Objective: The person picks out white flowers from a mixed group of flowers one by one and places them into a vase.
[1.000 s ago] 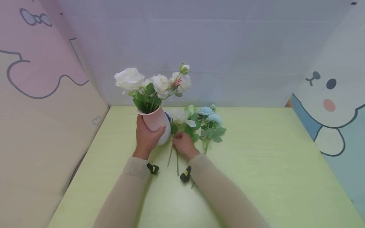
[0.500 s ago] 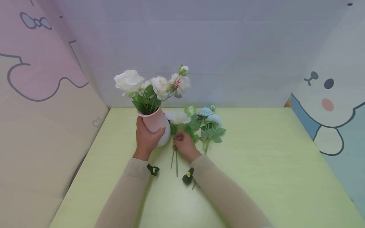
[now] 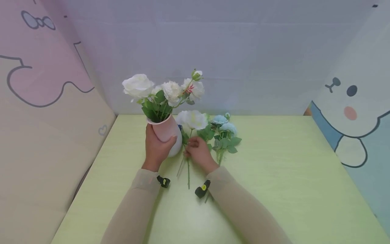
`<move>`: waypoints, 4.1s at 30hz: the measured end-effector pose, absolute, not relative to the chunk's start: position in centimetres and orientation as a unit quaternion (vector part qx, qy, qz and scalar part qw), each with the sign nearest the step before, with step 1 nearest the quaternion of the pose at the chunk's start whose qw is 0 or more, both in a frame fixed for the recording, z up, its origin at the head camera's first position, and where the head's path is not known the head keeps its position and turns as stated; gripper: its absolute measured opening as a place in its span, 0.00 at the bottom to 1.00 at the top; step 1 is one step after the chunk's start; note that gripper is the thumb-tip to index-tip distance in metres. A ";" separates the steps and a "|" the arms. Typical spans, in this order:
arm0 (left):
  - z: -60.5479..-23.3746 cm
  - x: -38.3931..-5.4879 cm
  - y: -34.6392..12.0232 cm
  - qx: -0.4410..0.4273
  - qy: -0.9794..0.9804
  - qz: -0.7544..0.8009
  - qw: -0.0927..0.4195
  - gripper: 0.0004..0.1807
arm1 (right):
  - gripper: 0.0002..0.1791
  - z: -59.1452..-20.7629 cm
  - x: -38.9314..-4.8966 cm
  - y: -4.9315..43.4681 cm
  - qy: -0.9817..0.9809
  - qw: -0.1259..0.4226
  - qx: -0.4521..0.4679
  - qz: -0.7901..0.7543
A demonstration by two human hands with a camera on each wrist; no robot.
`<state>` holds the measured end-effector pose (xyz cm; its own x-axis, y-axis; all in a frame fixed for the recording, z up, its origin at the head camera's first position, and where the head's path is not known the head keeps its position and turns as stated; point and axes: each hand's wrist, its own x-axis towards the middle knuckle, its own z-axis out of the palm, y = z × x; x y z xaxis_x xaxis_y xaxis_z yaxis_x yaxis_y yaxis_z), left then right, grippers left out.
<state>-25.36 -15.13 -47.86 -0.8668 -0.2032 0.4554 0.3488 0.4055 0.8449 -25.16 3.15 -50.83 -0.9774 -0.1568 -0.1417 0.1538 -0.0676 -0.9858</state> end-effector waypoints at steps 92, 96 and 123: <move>-47.6 -25.3 -15.1 -0.049 -0.795 -0.552 0.247 0.54 | 0.06 -34.5 -25.5 5.1 0.571 -0.189 -0.294 -0.743; -47.8 -25.4 -15.1 -0.052 -0.792 -0.554 0.251 0.54 | 0.07 -33.8 -25.6 5.0 0.573 -0.190 -0.307 -0.736; -47.7 -25.3 -15.2 -0.053 -0.798 -0.543 0.255 0.55 | 0.07 -31.3 -25.5 2.2 0.598 -0.226 -0.320 -0.699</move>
